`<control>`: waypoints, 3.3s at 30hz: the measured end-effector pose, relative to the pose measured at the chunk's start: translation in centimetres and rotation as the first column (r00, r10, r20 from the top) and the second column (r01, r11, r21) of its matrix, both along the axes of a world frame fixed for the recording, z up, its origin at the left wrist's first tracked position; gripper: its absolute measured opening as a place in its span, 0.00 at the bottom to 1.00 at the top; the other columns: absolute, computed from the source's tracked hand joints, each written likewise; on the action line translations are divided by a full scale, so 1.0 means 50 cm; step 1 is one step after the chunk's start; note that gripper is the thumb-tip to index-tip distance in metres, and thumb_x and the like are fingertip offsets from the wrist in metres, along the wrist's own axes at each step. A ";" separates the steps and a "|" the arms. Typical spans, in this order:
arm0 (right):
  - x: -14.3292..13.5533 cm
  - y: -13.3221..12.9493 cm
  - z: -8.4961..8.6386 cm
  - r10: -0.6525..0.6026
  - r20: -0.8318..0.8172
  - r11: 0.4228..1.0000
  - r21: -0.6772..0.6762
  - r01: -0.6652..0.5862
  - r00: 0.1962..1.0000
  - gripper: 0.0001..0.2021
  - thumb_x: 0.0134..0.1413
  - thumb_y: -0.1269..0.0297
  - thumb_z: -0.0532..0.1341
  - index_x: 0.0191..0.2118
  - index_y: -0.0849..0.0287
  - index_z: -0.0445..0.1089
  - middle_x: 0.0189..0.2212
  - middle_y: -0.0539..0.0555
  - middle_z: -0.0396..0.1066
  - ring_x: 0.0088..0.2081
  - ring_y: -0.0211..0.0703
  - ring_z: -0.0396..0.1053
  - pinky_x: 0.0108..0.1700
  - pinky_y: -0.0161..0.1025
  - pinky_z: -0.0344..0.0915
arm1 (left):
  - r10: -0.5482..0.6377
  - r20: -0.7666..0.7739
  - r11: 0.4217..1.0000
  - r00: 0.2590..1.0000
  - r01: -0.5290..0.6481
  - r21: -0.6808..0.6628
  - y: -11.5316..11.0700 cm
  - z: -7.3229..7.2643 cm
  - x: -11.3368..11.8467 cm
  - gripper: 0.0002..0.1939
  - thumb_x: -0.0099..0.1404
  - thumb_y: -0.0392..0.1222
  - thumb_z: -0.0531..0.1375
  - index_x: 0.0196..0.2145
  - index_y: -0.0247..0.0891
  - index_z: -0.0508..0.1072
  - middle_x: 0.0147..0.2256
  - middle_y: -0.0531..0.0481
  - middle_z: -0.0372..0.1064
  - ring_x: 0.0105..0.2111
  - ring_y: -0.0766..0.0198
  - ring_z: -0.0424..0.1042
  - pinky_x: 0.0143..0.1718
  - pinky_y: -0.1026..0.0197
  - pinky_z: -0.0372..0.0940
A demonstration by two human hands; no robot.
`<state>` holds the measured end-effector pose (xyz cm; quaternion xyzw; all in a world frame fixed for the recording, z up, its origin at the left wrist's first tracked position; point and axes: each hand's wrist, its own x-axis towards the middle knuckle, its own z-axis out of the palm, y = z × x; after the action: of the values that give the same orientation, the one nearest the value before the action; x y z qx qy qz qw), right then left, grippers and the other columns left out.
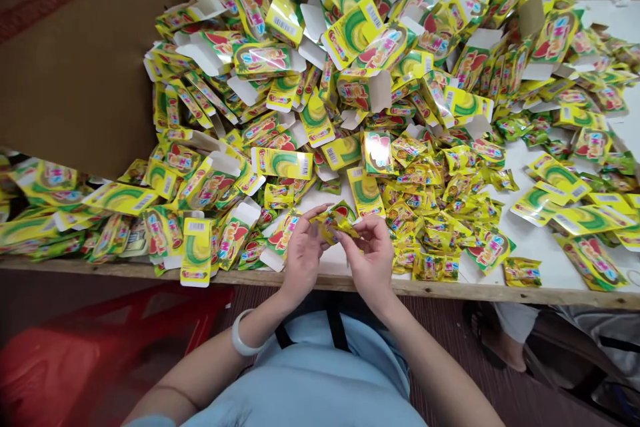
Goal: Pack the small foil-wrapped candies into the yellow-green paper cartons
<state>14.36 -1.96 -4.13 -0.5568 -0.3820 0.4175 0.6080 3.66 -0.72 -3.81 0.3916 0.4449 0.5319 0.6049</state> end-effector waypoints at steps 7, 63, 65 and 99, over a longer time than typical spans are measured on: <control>-0.012 -0.019 -0.023 0.054 0.007 0.998 -0.030 -0.054 0.999 0.20 0.57 0.54 0.65 0.52 0.53 0.64 0.52 0.59 0.70 0.51 0.45 0.71 0.45 0.39 0.72 | 0.082 -0.005 0.996 0.997 -0.082 0.022 -0.010 -0.016 0.017 0.17 0.64 0.53 0.64 0.44 0.39 0.75 0.43 0.45 0.77 0.44 0.57 0.76 0.51 0.52 0.70; 0.139 -0.014 0.179 0.674 0.707 0.538 -0.272 -0.798 0.214 0.08 0.67 0.70 0.55 0.48 0.55 0.67 0.43 0.55 0.71 0.41 0.41 0.73 0.40 0.36 0.71 | -0.802 -0.178 0.595 0.570 0.787 -0.162 -0.012 0.065 -0.072 0.46 0.61 0.36 0.63 0.69 0.42 0.42 0.46 0.44 0.69 0.36 0.61 0.73 0.40 0.56 0.70; 0.143 -0.017 0.165 0.682 0.679 0.547 -0.230 -0.805 0.271 0.06 0.68 0.69 0.54 0.46 0.56 0.68 0.41 0.55 0.72 0.41 0.41 0.72 0.40 0.36 0.70 | -0.832 -0.151 0.554 0.533 0.808 -0.200 -0.012 0.066 -0.077 0.48 0.61 0.34 0.62 0.69 0.42 0.39 0.40 0.48 0.69 0.31 0.65 0.70 0.36 0.59 0.68; 0.280 -0.113 0.093 0.150 0.643 0.968 0.057 -0.243 0.751 0.08 0.60 0.66 0.64 0.40 0.45 0.78 0.38 0.54 0.75 0.42 0.50 0.74 0.38 0.43 0.70 | -0.671 -0.424 0.666 0.608 0.746 0.016 -0.016 0.024 -0.033 0.49 0.63 0.45 0.66 0.71 0.40 0.41 0.56 0.37 0.67 0.55 0.52 0.70 0.58 0.47 0.64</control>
<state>28.34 -7.60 0.50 -0.5783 -0.6487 0.2396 0.4329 1.99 -1.52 -2.59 0.6876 0.3082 0.2000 0.6262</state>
